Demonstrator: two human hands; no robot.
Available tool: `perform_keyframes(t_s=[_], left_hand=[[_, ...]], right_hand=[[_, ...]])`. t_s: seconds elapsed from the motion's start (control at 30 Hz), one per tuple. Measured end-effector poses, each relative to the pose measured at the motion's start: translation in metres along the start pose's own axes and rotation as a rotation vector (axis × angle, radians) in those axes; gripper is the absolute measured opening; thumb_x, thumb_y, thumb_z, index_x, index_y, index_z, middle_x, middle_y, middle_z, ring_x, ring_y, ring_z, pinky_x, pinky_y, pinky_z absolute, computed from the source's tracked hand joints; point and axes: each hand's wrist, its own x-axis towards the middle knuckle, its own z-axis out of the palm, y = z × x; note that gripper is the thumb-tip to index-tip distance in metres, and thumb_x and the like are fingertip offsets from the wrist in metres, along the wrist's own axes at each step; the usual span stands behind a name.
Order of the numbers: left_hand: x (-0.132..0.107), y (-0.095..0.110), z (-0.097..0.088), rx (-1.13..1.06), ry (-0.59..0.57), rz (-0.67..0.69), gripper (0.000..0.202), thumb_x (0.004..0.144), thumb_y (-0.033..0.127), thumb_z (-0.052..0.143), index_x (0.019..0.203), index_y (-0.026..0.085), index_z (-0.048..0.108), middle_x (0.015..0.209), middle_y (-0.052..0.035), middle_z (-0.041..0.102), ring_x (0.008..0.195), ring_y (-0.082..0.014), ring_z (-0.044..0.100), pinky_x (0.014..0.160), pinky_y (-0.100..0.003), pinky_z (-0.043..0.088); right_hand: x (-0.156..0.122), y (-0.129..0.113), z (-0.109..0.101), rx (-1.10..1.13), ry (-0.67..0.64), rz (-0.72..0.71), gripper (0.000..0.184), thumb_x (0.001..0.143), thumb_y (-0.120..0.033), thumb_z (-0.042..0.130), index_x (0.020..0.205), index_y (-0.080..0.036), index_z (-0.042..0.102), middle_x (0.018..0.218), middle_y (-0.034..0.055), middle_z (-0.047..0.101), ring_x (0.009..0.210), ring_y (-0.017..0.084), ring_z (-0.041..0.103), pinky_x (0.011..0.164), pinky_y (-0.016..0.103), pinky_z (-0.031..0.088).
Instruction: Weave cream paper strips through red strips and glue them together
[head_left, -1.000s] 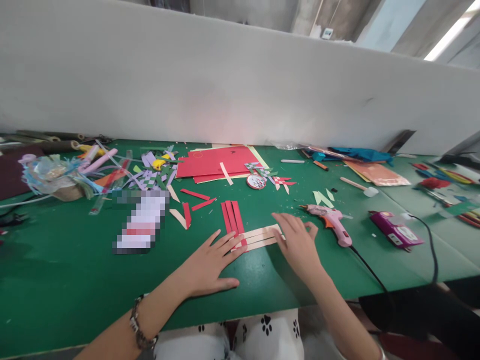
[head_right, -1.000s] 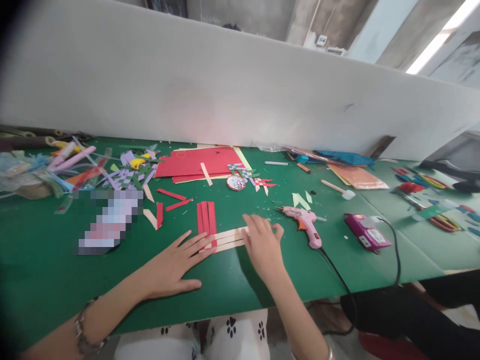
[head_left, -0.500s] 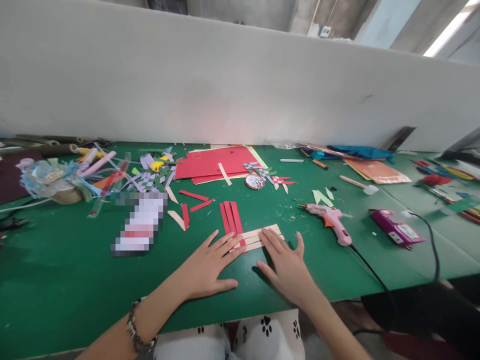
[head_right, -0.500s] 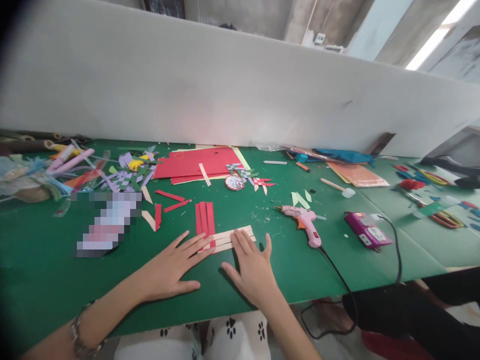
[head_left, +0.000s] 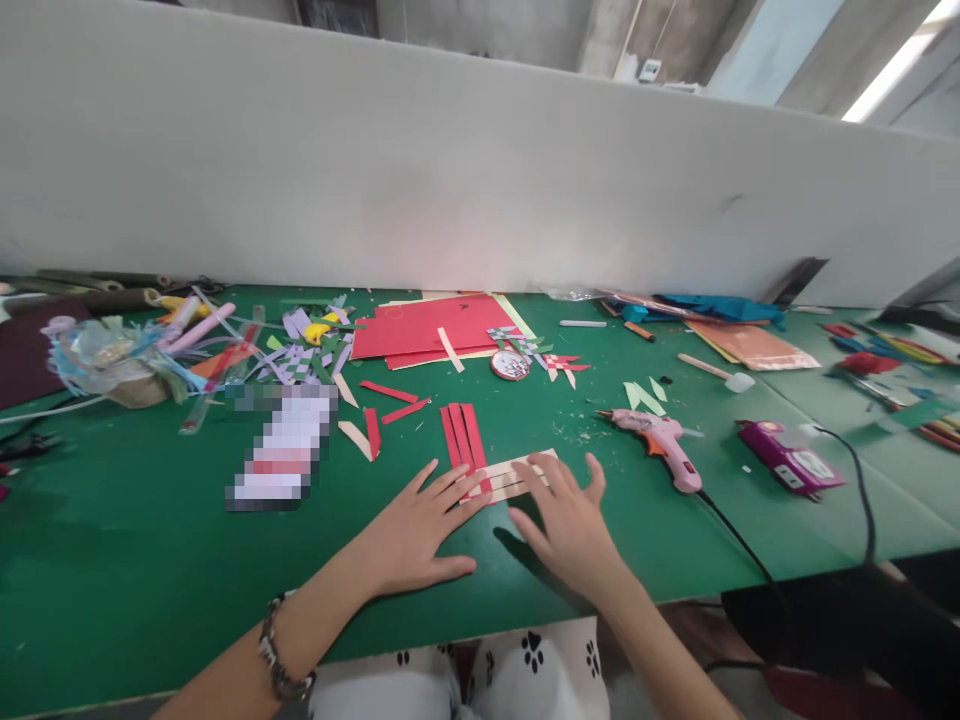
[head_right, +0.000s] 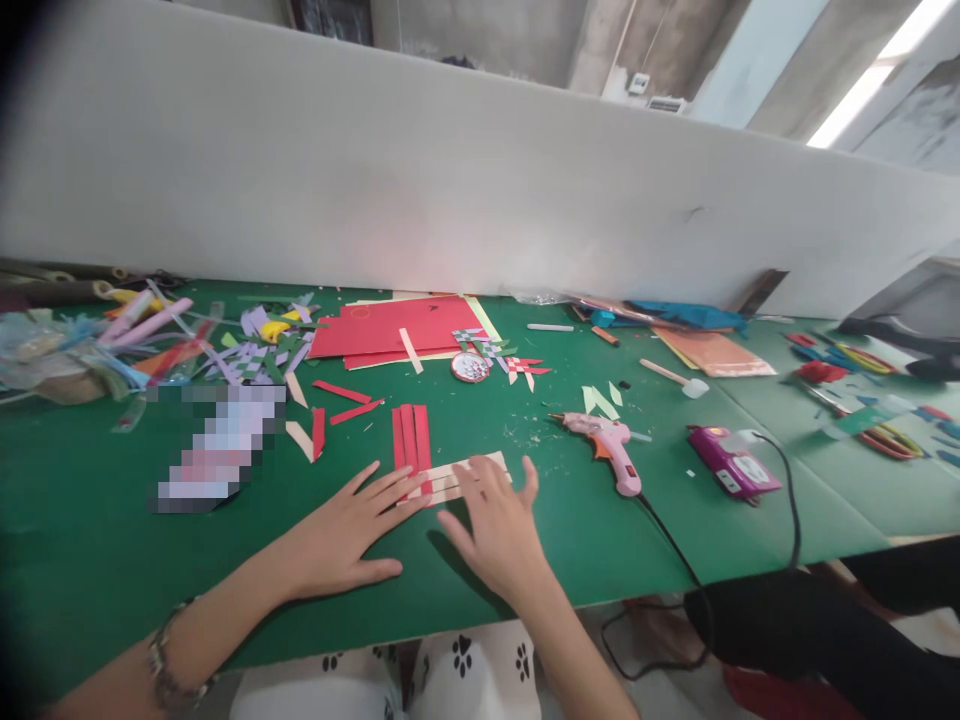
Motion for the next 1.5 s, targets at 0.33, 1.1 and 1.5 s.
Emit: perform_keyframes(t_s=[0.33,1.1,1.5], left_hand=[[-0.001,0.000,0.001,-0.001,0.050,0.016,0.059,0.083,0.049,0.041,0.133,0.022,0.028,0.139,-0.0084,0.028,0.126,-0.0272,0.028,0.102,-0.051,0.017],[0.015,0.001,0.001,-0.265,0.346,-0.279,0.032,0.073,0.024,0.059,0.104,0.014,0.053,0.099,-0.0076,0.055,0.092,-0.0230,0.052,0.078,-0.036,0.046],[0.009,0.000,-0.001,-0.268,0.368,-0.239,0.027,0.075,0.024,0.058,0.101,0.018,0.053,0.099,-0.0050,0.056,0.089,-0.0211,0.053,0.075,-0.034,0.046]], right_hand=[[0.003,-0.011,0.009,0.044,-0.143,-0.058,0.044,0.084,-0.050,0.031,0.110,-0.019,0.051,0.111,0.0092,0.057,0.103,0.024,0.047,0.095,0.049,0.012],[0.033,0.007,-0.004,0.249,-0.335,-0.123,0.038,0.075,-0.033,0.049,0.111,-0.019,0.048,0.110,0.0085,0.055,0.103,0.021,0.048,0.096,0.047,0.017],[0.036,0.005,-0.004,0.264,-0.333,-0.137,0.026,0.075,-0.030,0.053,0.098,-0.019,0.053,0.100,0.0055,0.055,0.095,0.019,0.050,0.095,0.047,0.017]])
